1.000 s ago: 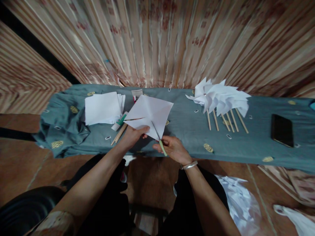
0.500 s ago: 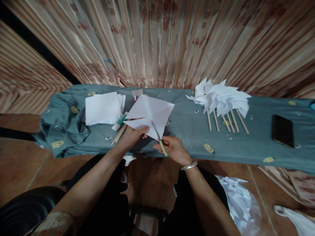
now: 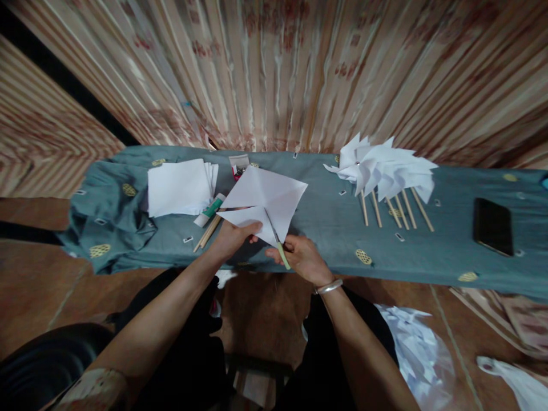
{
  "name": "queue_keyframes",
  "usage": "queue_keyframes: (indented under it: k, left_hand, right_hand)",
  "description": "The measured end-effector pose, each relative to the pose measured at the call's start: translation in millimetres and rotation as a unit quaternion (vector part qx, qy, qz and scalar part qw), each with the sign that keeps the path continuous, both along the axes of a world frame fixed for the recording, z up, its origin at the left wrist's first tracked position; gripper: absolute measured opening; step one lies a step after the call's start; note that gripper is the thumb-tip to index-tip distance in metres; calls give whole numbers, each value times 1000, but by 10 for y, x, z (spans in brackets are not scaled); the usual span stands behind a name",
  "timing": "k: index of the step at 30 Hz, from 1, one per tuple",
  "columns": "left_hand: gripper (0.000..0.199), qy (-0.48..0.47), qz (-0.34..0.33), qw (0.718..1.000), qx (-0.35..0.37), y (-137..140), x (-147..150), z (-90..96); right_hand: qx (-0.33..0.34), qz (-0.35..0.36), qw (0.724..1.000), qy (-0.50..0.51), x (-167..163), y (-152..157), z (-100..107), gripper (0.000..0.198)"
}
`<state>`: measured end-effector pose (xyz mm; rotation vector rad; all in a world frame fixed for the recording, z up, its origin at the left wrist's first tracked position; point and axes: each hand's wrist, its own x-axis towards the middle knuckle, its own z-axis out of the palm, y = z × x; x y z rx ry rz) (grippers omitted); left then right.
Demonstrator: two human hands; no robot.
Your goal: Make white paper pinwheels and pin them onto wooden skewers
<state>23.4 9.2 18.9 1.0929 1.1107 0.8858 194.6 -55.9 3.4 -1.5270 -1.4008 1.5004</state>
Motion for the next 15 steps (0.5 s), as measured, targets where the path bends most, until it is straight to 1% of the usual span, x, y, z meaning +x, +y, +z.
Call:
queue_keyframes:
  k: [3,7,12,15]
  left_hand:
    - [9,-10,-3,1000,5,0,1,-12]
    - [14,-25,-1,1000,4,-6,-9,-19]
    - [22,-41,-3,999,7,-8,-15,-26]
    - [24,-36,9,999,3,-7,-10,-33]
  right_hand:
    - [-5,-4,1000,10,-11,5,15,41]
    - [-15,-18,999,26,-27,12,35,43]
    - [-11,-15,1000,17,-29,18,46,42]
    - [-12,-15,1000,19,-28,17,46,42]
